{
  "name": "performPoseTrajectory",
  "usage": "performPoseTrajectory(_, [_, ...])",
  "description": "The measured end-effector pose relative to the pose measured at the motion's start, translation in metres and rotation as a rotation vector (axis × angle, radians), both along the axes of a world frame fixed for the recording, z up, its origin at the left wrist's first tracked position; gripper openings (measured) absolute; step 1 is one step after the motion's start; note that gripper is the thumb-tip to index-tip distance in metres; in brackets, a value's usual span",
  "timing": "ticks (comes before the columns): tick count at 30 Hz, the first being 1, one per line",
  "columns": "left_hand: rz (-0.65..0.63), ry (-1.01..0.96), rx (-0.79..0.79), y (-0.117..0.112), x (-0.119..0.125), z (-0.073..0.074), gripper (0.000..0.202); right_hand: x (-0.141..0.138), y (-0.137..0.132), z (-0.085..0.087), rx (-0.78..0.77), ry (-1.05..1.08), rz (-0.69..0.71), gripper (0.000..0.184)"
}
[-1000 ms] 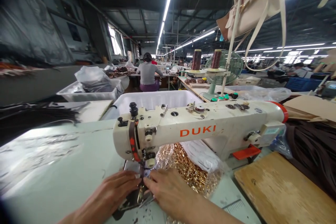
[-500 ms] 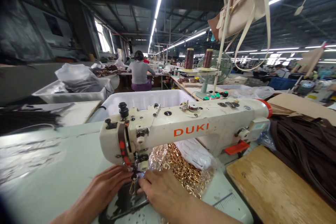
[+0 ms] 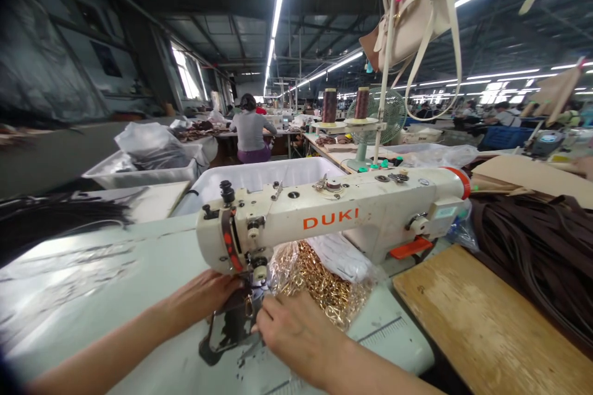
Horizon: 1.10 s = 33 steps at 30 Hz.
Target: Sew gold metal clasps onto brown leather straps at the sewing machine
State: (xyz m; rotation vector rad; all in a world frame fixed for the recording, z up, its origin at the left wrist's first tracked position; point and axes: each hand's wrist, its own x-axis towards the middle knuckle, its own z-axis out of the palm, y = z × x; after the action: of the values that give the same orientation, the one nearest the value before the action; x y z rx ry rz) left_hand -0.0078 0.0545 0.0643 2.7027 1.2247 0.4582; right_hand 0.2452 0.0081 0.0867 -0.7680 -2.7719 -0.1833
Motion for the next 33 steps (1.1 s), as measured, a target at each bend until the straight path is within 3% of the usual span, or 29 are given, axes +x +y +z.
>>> performPoseTrajectory(3, [0.076, 0.008, 0.022, -0.021, -0.003, 0.0, 0.031, 0.003, -0.01, 0.002, -0.077, 0.059, -0.071, 0.013])
performPoseTrajectory(7, [0.253, -0.031, 0.011, -0.067, -0.007, 0.015, 0.027, 0.007, -0.024, 0.008, -0.31, 0.349, -0.217, 0.016])
performPoseTrajectory(9, [0.338, -0.215, -0.137, -0.093, -0.001, 0.026, 0.033, 0.006, -0.031, 0.009, -0.359, 0.497, -0.246, 0.024])
performPoseTrajectory(12, [0.361, -0.744, -0.567, -0.127, 0.016, 0.04, 0.038, -0.003, -0.042, 0.007, -0.356, 0.584, -0.214, 0.029])
performPoseTrajectory(15, [0.361, -1.005, -0.694, -0.149, 0.031, 0.048, 0.039, -0.016, -0.052, 0.0, -0.349, 0.583, -0.146, 0.025])
performPoseTrajectory(24, [0.34, -1.123, -0.732, -0.175, 0.036, 0.042, 0.048, -0.035, -0.06, -0.002, -0.239, 0.604, 0.064, 0.012])
performPoseTrajectory(30, [0.338, -1.123, -0.752, -0.184, 0.037, 0.048, 0.051, -0.032, -0.065, 0.001, -0.309, 0.689, 0.079, 0.009])
performPoseTrajectory(33, [0.346, -1.131, -0.775, -0.185, 0.036, 0.049, 0.054, -0.033, -0.066, 0.0, -0.268, 0.643, 0.109, 0.01])
